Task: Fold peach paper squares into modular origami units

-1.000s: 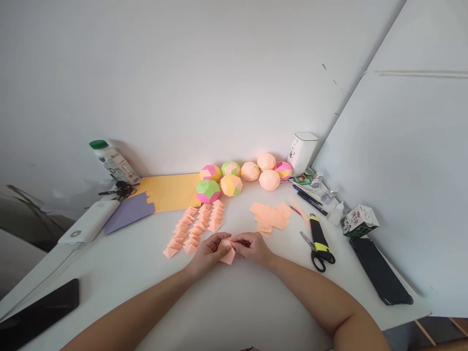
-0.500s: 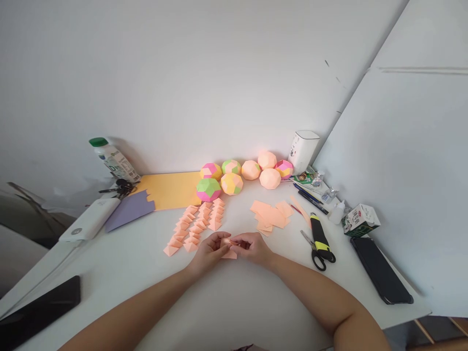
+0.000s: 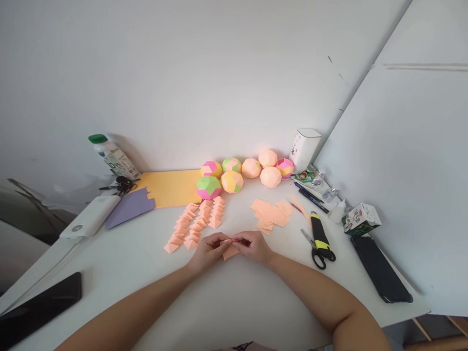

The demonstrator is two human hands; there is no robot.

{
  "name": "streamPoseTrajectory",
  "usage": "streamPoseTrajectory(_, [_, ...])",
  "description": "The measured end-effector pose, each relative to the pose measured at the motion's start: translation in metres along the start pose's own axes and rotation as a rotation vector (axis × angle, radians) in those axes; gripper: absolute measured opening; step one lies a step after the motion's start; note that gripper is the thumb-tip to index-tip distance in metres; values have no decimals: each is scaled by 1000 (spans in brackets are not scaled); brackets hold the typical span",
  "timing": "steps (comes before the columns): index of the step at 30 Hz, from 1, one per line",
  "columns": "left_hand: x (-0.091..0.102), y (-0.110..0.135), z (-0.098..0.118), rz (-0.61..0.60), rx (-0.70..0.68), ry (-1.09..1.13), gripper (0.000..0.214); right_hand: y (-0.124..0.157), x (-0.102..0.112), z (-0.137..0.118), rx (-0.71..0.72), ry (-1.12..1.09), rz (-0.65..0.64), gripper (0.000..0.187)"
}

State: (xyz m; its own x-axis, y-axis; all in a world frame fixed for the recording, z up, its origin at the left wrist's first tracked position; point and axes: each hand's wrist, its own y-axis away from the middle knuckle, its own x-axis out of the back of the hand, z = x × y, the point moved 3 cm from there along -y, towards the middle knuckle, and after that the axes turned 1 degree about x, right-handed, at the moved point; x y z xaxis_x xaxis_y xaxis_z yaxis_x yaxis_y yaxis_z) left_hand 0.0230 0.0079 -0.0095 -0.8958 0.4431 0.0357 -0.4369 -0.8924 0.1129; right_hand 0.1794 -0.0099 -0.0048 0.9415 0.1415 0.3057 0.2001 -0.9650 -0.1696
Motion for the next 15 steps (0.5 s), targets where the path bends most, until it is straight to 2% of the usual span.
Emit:
streamPoseTrajectory(3, [0,1,3,19,3,2,29,0,0,1,-47,-1,-10,22])
streamPoseTrajectory(15, [3,0,-1,-4,-61,-22,27,-3,0,-4,-60,-13,-85,22])
